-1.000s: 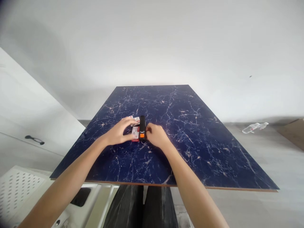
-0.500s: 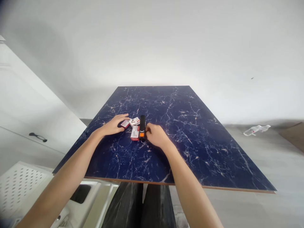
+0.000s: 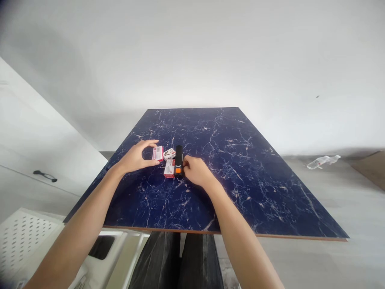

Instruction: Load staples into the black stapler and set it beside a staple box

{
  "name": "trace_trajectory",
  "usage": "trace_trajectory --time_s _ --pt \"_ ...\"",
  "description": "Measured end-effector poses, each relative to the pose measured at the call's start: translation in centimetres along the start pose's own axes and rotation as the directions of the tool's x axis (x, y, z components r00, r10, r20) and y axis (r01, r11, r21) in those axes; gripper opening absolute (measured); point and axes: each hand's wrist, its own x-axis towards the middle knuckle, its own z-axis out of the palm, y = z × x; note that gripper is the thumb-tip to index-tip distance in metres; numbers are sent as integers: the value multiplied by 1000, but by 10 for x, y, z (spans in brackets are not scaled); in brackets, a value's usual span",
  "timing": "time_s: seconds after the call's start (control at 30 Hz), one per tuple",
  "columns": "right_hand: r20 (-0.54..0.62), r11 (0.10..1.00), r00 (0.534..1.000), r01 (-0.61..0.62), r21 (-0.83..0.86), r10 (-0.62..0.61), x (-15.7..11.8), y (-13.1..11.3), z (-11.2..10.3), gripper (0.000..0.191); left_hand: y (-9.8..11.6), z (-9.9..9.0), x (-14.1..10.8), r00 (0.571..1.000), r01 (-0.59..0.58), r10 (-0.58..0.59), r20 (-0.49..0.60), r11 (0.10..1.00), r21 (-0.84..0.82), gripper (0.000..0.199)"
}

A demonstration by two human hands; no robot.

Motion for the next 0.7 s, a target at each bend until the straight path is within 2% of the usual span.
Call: trace_trajectory --time_s 0.1,0.2,0.57,0.63,0.7 --pt "2 1000 1000 6 -6 -6 0 -1 -1 17 21 7 -1 995 -75 76 61 997 -30 87" --pt "3 1000 1000 7 -10 -7 0 -1 -1 19 31 18 -1 986 -89 95 133 995 -52 94" --pt "-1 1000 1000 17 -14 -17 -1 -2 -2 16 31 34 -4 971 5 13 239 997 -78 102" --pt "4 1000 1000 12 -16 -12 -1 -3 -3 17 33 33 -4 972 -2 21 234 997 -81 103" --pt "5 1000 1000 9 -19 -9 -1 -3 -2 18 34 31 -3 975 -59 76 210 994 -88 95"
